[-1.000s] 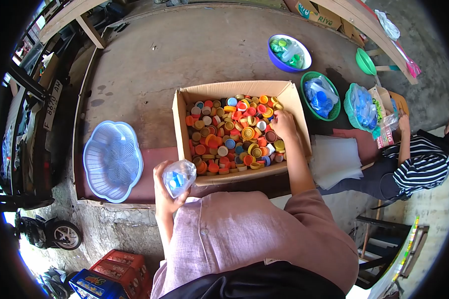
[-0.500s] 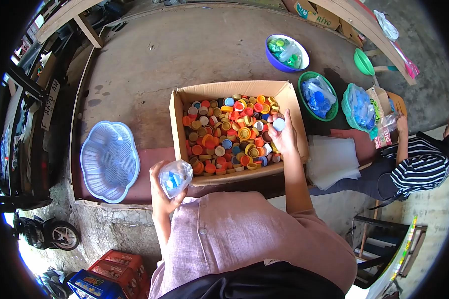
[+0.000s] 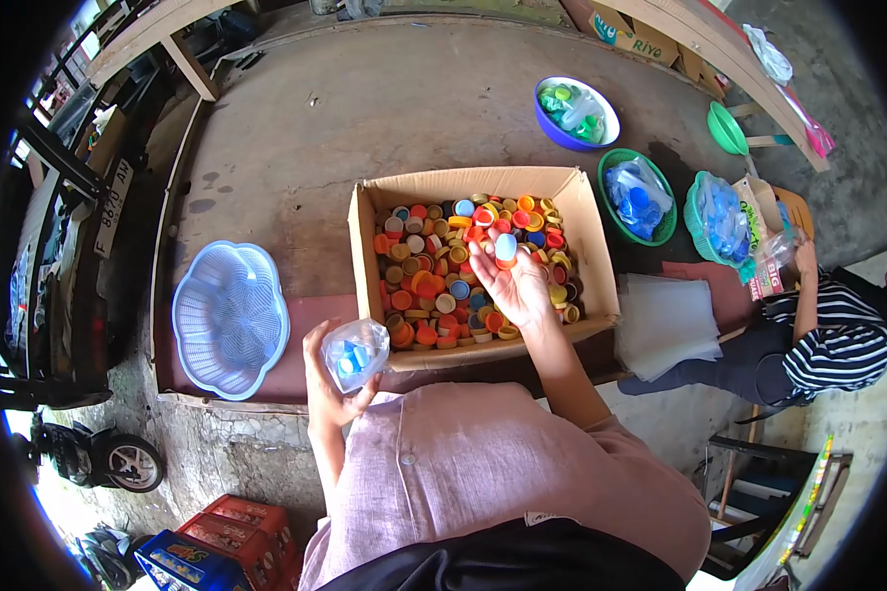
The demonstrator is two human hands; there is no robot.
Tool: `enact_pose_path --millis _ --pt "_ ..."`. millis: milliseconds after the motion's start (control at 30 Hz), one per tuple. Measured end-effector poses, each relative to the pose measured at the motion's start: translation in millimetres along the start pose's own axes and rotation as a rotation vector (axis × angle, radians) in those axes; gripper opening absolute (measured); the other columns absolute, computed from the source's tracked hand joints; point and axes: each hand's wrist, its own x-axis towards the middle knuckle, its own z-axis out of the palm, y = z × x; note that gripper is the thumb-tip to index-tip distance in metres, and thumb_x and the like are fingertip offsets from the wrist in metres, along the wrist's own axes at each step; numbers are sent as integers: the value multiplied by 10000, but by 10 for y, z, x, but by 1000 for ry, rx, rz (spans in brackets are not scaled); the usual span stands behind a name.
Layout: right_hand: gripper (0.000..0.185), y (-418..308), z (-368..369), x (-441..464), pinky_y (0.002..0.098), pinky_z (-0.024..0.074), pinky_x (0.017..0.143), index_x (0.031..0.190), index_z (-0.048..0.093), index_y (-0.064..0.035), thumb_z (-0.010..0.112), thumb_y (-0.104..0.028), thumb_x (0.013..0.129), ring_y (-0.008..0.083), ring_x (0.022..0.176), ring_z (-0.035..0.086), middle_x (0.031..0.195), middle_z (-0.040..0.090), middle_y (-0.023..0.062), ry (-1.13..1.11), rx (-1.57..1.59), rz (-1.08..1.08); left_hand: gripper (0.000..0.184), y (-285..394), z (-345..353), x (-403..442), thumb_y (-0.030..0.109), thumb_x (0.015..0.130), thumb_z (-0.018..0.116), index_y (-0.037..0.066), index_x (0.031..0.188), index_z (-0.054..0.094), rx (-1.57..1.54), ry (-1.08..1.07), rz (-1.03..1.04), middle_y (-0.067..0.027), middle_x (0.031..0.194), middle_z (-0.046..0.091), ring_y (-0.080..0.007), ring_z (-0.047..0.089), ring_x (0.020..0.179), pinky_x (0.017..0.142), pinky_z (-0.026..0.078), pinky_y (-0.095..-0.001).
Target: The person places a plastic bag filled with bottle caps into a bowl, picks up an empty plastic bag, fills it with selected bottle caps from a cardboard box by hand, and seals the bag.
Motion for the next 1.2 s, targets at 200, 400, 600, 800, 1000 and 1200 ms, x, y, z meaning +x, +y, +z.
enact_pose_path --millis 200,400,600,800,1000,1200 --pt "222 55 114 -76 263 445 614 1091 544 -66 520 -165 893 133 725 539 866 567 56 126 -64 -9 833 25 -3 -8 273 611 746 2 1263 305 11 6 -23 -212 1157 445 -347 478 1028 873 407 -432" --pt "163 180 257 -151 200 380 531 1005 571 -66 568 -149 864 61 654 489 847 574 15 59 -628 -123 830 3 9 -15 267 602 759 3 1253 317 10 12 -24 -205 1155 447 -343 483 1029 876 413 -425" --pt "97 777 945 -298 229 400 551 867 615 -39 646 -99 797 67 639 487 774 539 2 -419 -1532 -551 835 47 30 1 238 593 771 7 1252 312 4 9 -70 -205 1157 450 -349 494 1026 877 418 -432" --pt "329 1189 980 -292 328 470 592 984 599 -120 722 -184 685 216 675 552 832 492 71 -773 -1964 -659 851 57 6 13 211 573 774 7 1257 311 -20 5 -61 -201 1160 453 -344 499 1030 881 420 -426" --pt "304 972 1035 -360 308 409 586 958 559 -76 700 -134 695 202 676 505 803 467 74 -544 -1748 -432 872 0 22 -39 226 555 778 5 1260 315 -89 -2 -117 -192 1124 466 -341 503 1021 875 421 -415" --pt "309 165 553 -340 361 462 785 1041 603 -73 632 -266 802 261 927 577 1024 538 102 -218 -2108 -362 851 -30 39 -23 274 586 763 9 1261 318 -62 9 -96 -192 1099 471 -348 514 985 843 429 -431"
